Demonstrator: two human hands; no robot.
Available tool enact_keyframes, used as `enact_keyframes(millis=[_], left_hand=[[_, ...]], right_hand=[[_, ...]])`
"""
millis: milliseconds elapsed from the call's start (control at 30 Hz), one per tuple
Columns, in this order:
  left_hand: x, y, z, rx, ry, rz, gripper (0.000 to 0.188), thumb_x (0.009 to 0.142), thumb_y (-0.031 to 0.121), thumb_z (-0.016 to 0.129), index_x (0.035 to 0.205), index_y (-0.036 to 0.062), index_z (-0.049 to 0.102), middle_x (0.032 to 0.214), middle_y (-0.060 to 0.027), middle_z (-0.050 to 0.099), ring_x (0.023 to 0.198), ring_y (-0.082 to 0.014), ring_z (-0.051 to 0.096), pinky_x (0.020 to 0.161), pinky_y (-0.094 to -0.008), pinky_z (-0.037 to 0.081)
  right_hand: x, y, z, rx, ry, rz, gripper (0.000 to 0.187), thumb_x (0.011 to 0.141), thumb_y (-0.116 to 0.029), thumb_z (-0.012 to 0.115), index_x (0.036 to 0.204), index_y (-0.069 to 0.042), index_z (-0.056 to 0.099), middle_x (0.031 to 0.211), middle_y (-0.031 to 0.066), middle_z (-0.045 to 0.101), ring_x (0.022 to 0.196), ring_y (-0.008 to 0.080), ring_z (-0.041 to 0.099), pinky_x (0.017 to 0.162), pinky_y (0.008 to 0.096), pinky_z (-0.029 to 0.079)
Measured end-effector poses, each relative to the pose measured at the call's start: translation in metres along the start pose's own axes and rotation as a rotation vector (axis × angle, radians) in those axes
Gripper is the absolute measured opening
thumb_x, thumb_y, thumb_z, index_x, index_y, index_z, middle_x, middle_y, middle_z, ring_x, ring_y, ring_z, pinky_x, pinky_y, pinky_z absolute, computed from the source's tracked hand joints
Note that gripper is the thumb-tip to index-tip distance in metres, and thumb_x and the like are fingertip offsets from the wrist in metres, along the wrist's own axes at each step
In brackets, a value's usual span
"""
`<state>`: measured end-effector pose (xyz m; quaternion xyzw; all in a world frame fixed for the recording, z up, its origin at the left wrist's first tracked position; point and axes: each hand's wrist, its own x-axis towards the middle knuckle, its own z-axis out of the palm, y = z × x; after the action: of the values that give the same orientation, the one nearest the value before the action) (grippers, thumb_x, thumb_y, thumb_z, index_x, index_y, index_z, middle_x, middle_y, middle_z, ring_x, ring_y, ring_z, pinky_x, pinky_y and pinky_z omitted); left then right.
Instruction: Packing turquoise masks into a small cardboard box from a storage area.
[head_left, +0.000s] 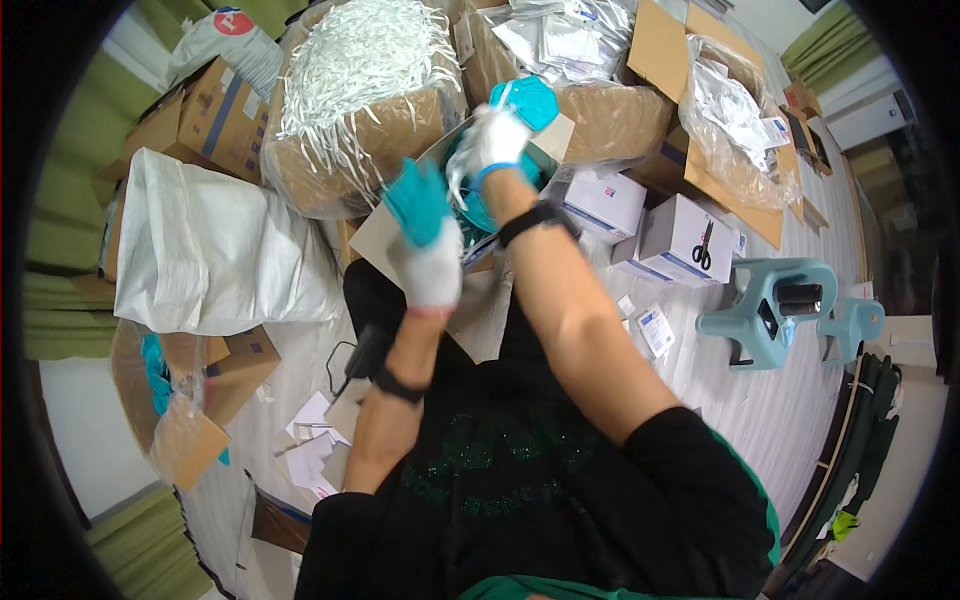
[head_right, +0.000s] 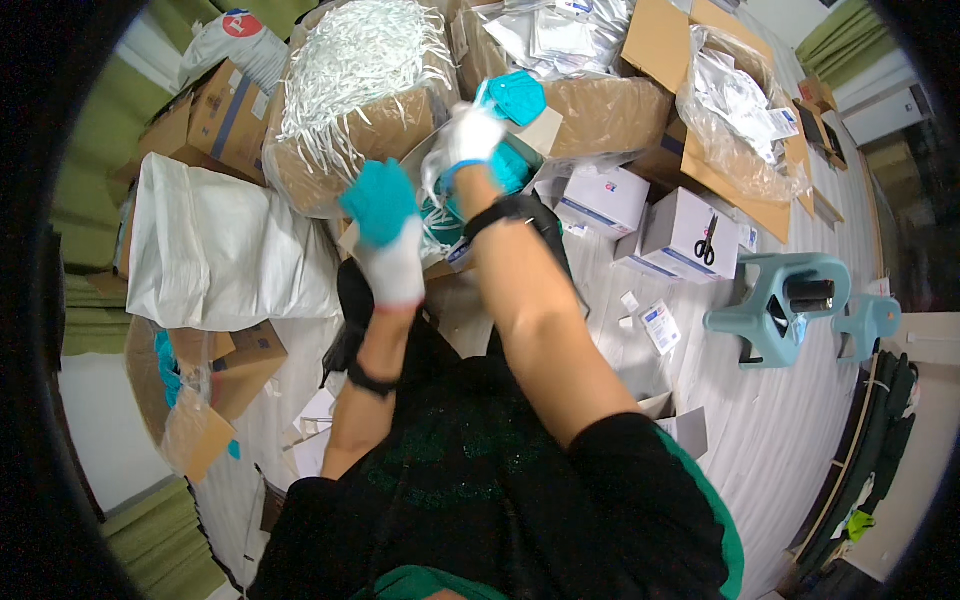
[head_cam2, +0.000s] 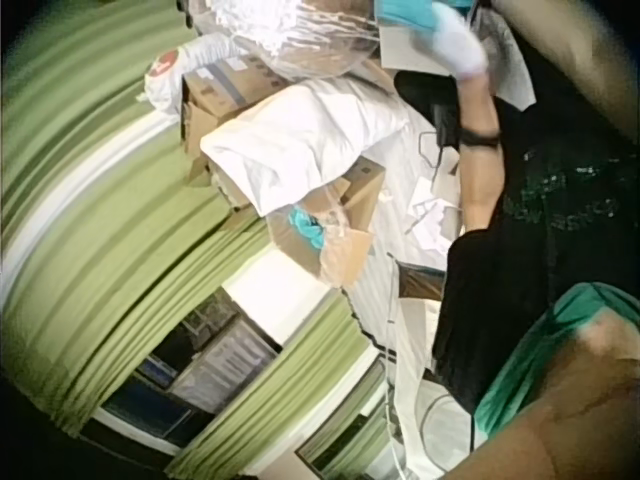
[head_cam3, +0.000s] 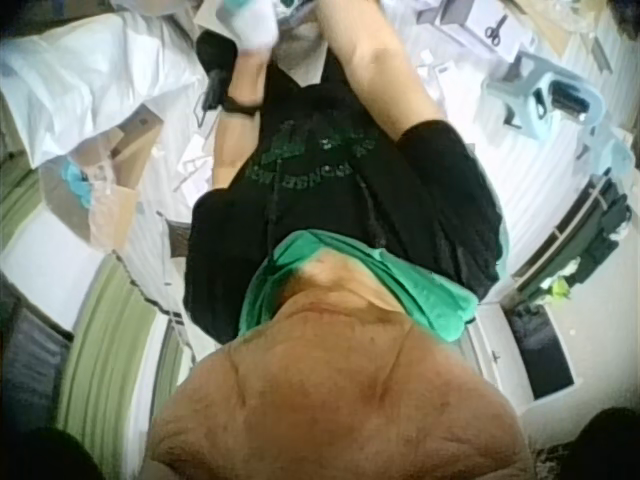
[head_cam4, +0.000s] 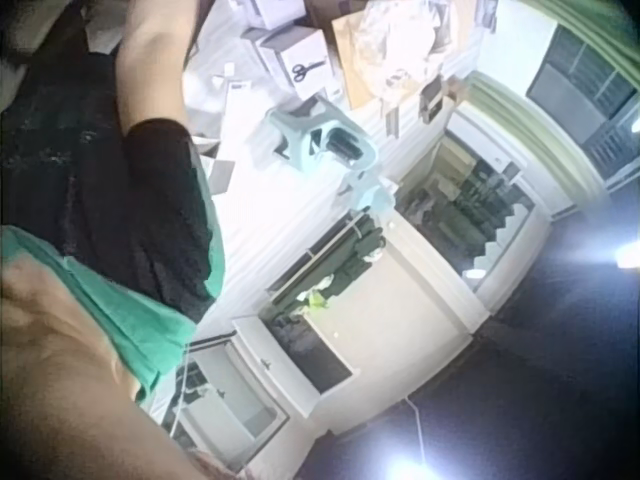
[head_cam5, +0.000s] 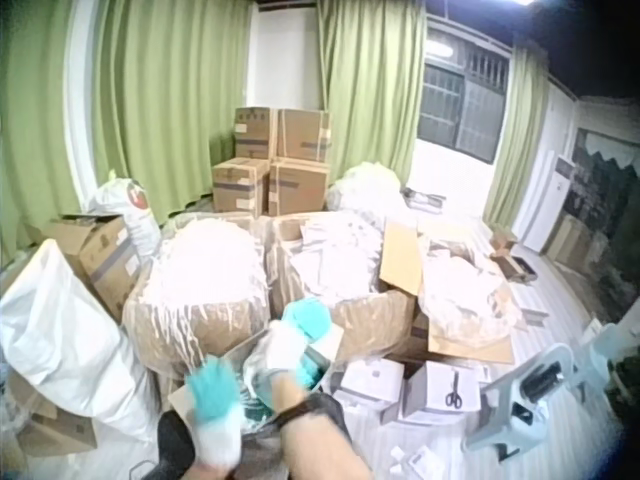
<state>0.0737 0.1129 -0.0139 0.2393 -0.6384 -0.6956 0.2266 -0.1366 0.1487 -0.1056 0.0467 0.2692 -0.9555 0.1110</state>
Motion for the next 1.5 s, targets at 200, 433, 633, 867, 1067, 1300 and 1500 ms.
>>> enact_keyframes(millis=[200, 433, 633, 867, 1067, 1300, 1500], left_hand=[[-0.005, 0.006, -0.051, -0.501, -0.303, -0.438, 0.030, 0.089, 0.020, 0.065, 0.112, 0.0019, 0.061, 0.090, -0.0060, 0.065, 0.062, -0.0142, 0.061, 0.048, -0.0248, 0.046], [0.023, -0.007, -0.017, -1.381, -0.963, -0.751, 0.038, 0.100, 0.041, 0.049, 0.116, 0.0083, 0.059, 0.089, -0.0014, 0.062, 0.060, -0.0087, 0.052, 0.045, -0.0221, 0.040], [0.034, -0.055, -0.042, -1.244, -1.047, -0.815, 0.045, 0.101, 0.039, 0.045, 0.128, 0.0033, 0.051, 0.105, -0.0102, 0.062, 0.081, -0.0162, 0.059, 0.061, -0.0293, 0.049], [0.054, -0.012, -0.050, -0.400, -0.081, -0.120, 0.038, 0.092, 0.022, 0.066, 0.121, 0.0002, 0.058, 0.112, -0.0061, 0.065, 0.092, -0.0172, 0.065, 0.079, -0.0288, 0.053], [0.088, -0.008, -0.008, -0.375, 0.417, 0.104, 0.017, 0.093, 0.015, 0.064, 0.093, -0.0017, 0.066, 0.086, -0.0048, 0.068, 0.074, -0.0101, 0.062, 0.069, -0.0244, 0.050], [0.090, -0.052, -0.023, -0.097, 0.203, 0.207, 0.016, 0.077, 0.012, 0.074, 0.075, 0.0024, 0.061, 0.070, 0.0010, 0.060, 0.060, -0.0074, 0.054, 0.055, -0.0256, 0.045], [0.050, -0.055, 0.007, 0.174, -0.143, 0.091, 0.021, 0.074, 0.003, 0.069, 0.063, 0.0056, 0.052, 0.060, 0.0030, 0.048, 0.060, -0.0041, 0.044, 0.053, -0.0268, 0.040]], right_hand=[[0.015, -0.130, 0.026, -0.448, -0.110, 0.045, 0.022, 0.094, -0.029, 0.056, 0.103, -0.010, 0.058, 0.064, -0.0030, 0.044, 0.048, 0.0097, 0.038, 0.044, 0.0288, 0.035], [-0.123, -0.046, -0.001, -0.304, -0.549, 0.486, 0.036, 0.100, -0.025, 0.051, 0.128, -0.003, 0.053, 0.127, 0.0143, 0.059, 0.107, 0.0235, 0.060, 0.093, 0.0363, 0.050], [-0.138, -0.072, 0.037, -0.431, -0.393, 0.304, 0.019, 0.089, -0.014, 0.067, 0.104, -0.004, 0.062, 0.095, 0.0041, 0.065, 0.084, 0.0142, 0.062, 0.072, 0.0300, 0.053], [-0.123, -0.072, 0.048, -0.768, -0.297, 0.078, 0.026, 0.086, -0.012, 0.072, 0.107, -0.001, 0.064, 0.095, 0.0039, 0.066, 0.079, 0.0115, 0.060, 0.071, 0.0276, 0.051], [-0.144, -0.047, 0.045, -0.524, -0.350, 0.636, 0.027, 0.092, -0.033, 0.067, 0.097, -0.008, 0.060, 0.078, -0.0038, 0.053, 0.075, 0.0097, 0.056, 0.065, 0.0260, 0.049], [-0.146, -0.044, 0.028, 0.352, 0.025, 1.117, 0.024, 0.096, -0.022, 0.057, 0.077, -0.009, 0.053, 0.056, -0.0018, 0.046, 0.039, 0.0121, 0.038, 0.041, 0.0333, 0.045], [-0.061, -0.003, -0.046, 0.369, 0.155, 0.845, 0.024, 0.095, -0.015, 0.049, 0.072, -0.013, 0.053, 0.056, 0.0023, 0.049, 0.044, 0.0209, 0.049, 0.044, 0.0404, 0.048]])
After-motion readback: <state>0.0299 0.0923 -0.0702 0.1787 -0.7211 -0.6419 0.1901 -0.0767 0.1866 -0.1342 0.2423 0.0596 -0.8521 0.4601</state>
